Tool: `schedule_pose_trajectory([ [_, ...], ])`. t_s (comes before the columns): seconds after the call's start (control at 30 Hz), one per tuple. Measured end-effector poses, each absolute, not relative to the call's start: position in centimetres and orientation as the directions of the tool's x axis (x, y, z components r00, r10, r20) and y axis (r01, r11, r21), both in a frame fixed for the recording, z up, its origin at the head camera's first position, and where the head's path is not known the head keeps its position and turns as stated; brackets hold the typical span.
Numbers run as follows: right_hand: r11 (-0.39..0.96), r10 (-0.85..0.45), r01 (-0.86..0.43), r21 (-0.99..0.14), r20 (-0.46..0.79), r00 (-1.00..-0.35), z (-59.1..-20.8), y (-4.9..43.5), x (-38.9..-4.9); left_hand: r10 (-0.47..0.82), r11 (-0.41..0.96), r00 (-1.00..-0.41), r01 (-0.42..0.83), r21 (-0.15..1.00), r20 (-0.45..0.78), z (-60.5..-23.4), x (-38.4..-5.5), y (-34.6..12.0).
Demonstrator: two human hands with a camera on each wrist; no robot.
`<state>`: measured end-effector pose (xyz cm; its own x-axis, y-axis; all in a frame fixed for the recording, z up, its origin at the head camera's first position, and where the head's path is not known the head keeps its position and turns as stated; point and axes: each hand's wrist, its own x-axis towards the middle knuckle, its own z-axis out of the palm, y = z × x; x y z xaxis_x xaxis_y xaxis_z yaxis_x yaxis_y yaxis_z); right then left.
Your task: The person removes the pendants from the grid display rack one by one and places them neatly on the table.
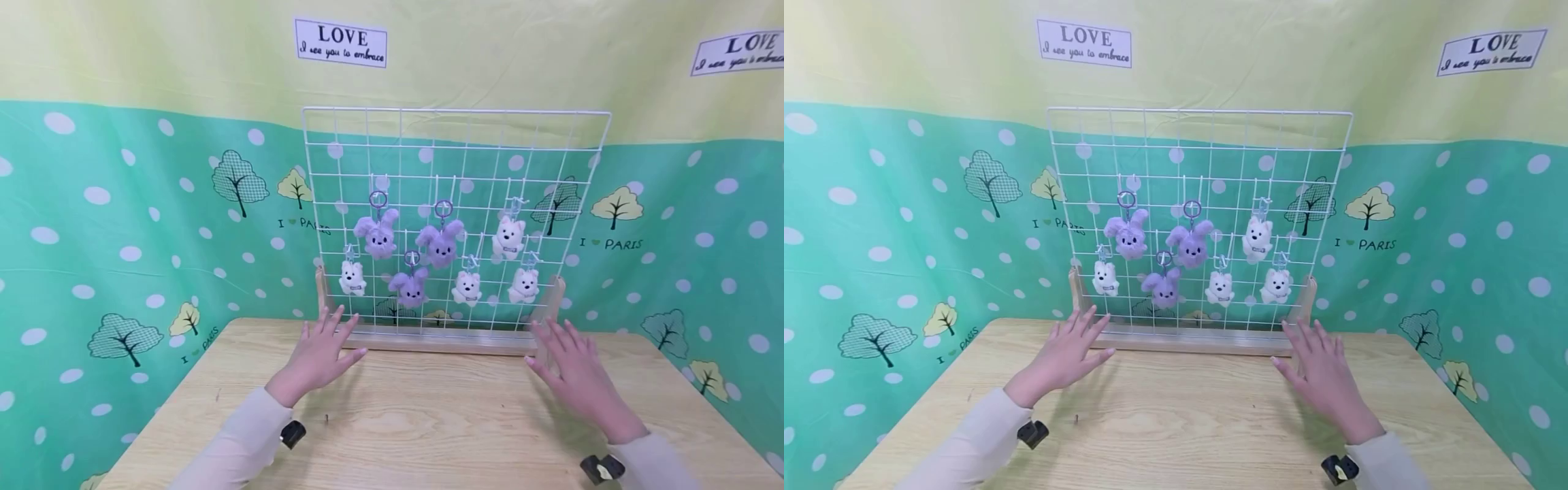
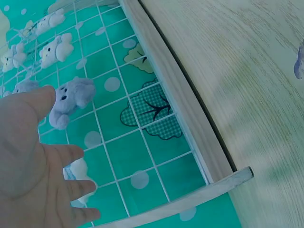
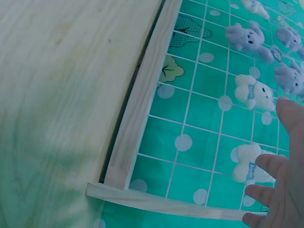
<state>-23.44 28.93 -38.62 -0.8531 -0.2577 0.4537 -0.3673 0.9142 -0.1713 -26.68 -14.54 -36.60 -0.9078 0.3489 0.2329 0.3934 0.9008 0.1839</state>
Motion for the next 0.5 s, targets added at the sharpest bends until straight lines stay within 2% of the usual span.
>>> schedule_pose_trajectory([
  [0.5,0.84,-0.243,-0.452,-0.301,0.536,-0.809,-35.9,30.6,-24.5,0.371,0.892,-0.893,0.419,0.167,0.256,-35.8,-26.6,-14.4],
])
